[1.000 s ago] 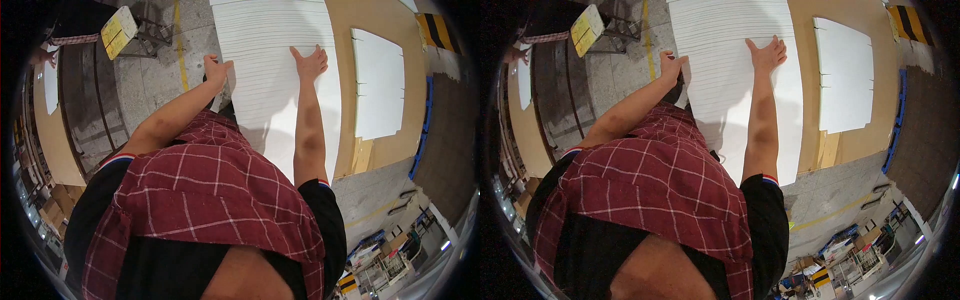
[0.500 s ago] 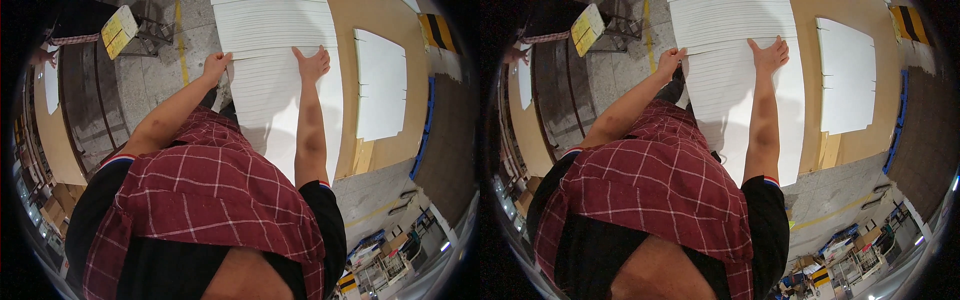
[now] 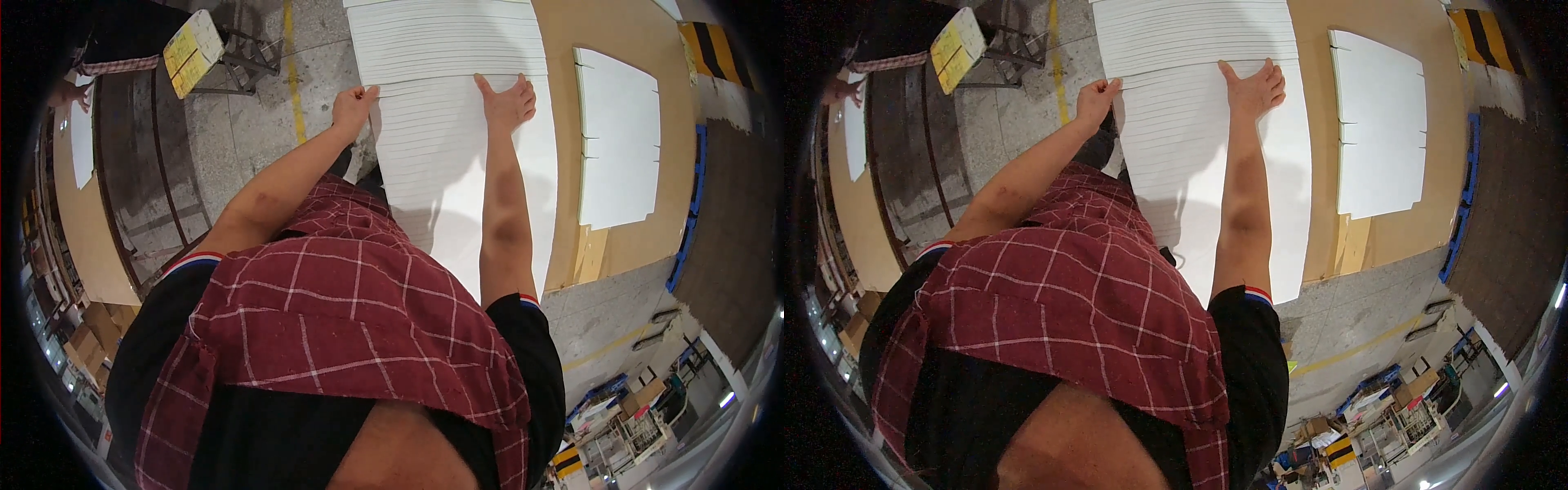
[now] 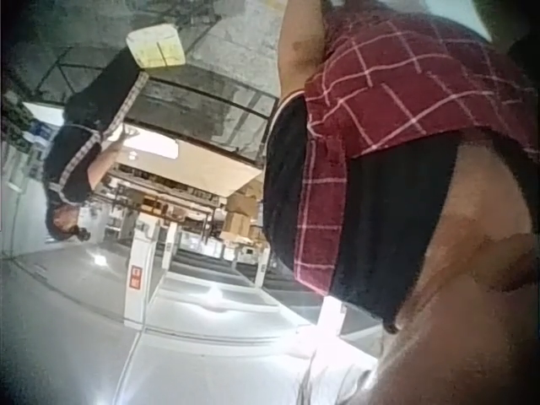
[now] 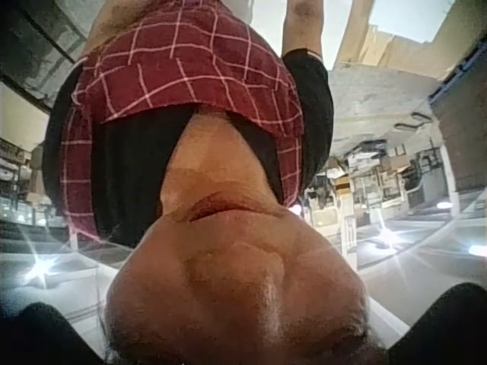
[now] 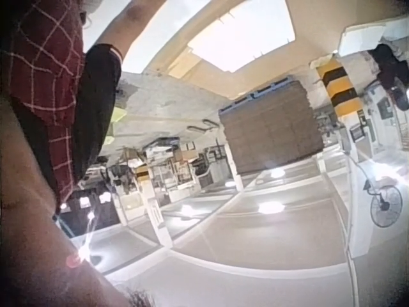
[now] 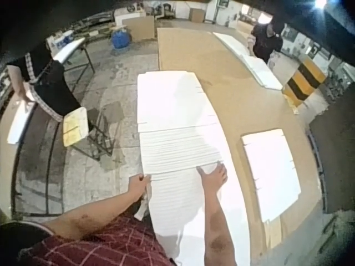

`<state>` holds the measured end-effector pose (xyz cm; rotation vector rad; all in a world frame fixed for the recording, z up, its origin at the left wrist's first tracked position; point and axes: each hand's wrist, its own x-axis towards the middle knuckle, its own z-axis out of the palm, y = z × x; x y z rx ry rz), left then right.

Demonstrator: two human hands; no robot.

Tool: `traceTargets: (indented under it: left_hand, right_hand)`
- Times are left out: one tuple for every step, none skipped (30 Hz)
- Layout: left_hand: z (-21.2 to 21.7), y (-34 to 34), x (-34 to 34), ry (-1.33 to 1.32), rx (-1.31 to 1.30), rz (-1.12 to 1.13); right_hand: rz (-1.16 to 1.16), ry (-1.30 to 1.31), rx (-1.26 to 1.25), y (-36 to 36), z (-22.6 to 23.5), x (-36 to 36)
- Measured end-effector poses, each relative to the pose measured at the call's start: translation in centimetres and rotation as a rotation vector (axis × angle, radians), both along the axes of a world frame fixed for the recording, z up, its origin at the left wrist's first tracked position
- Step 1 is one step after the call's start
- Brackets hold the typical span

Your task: Manually aligning, flipping, and inspecting stacks of pre-cut white paperboard stock inside a packaging and cutting facility.

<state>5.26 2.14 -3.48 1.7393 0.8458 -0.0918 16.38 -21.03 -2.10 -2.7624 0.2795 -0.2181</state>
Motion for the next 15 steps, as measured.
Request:
traceTargets:
  left_hand:
    - [-0.4,0.2,0.1,0.010,0.016,-0.010]
    - [-0.8,0.5,0.1,0.019,0.031,-0.020]
    - [-0.9,0.4,0.3,0.016,0.031,-0.020]
    - [-0.9,0.3,0.4,0.024,0.051,-0.007]
    - [-1.0,0.3,0.5,0.031,0.072,0.007]
    - [-0.4,0.0,0.5,0.031,0.071,0.003]
    - [0.3,-0.1,0.6,0.028,-0.015,0.005]
    - [0.9,-0.3,0.6,0.026,-0.100,0.007]
    - [0.6,-0.2,0.4,0.018,-0.097,0.012]
    - [0.0,-0.1,0.0,-0.098,-0.170,0.008]
    - [-0.6,0.1,-0.2,-0.215,-0.243,0.003]
    - [-0.2,0.0,-0.1,-0.220,-0.242,0.005]
    - [0.2,-0.1,-0.1,-0.162,-0.244,0.012]
    - [0.6,-0.2,0.0,-0.105,-0.246,0.021]
    - [1.1,-0.7,0.2,-0.109,-0.248,0.021]
  right_hand:
    - [0.005,-0.004,0.002,0.2,0.1,0.1]
    - [0.007,-0.001,0.018,0.3,0.1,0.2]
    - [0.004,0.003,0.032,0.4,0.2,0.2]
    - [0.005,0.000,0.031,0.4,0.3,0.2]
    - [0.008,0.002,0.032,0.5,0.4,0.3]
    - [0.006,0.006,0.031,0.3,0.3,0.2]
    - [0.002,0.005,0.030,0.2,0.2,0.2]
    - [-0.006,0.017,0.013,0.1,0.2,0.2]
    - [-0.005,0.023,0.002,0.4,0.5,0.3]
    - [-0.001,0.016,0.005,0.5,0.7,0.5]
    - [0.002,0.057,0.029,0.5,1.1,0.6]
    - [0.002,0.103,0.051,0.4,1.2,0.8]
    - [0.005,0.098,0.052,0.2,1.3,1.1]
    - [0.004,0.065,0.083,0.1,1.5,1.4]
    - [-0.002,0.032,0.113,-0.3,1.5,1.6]
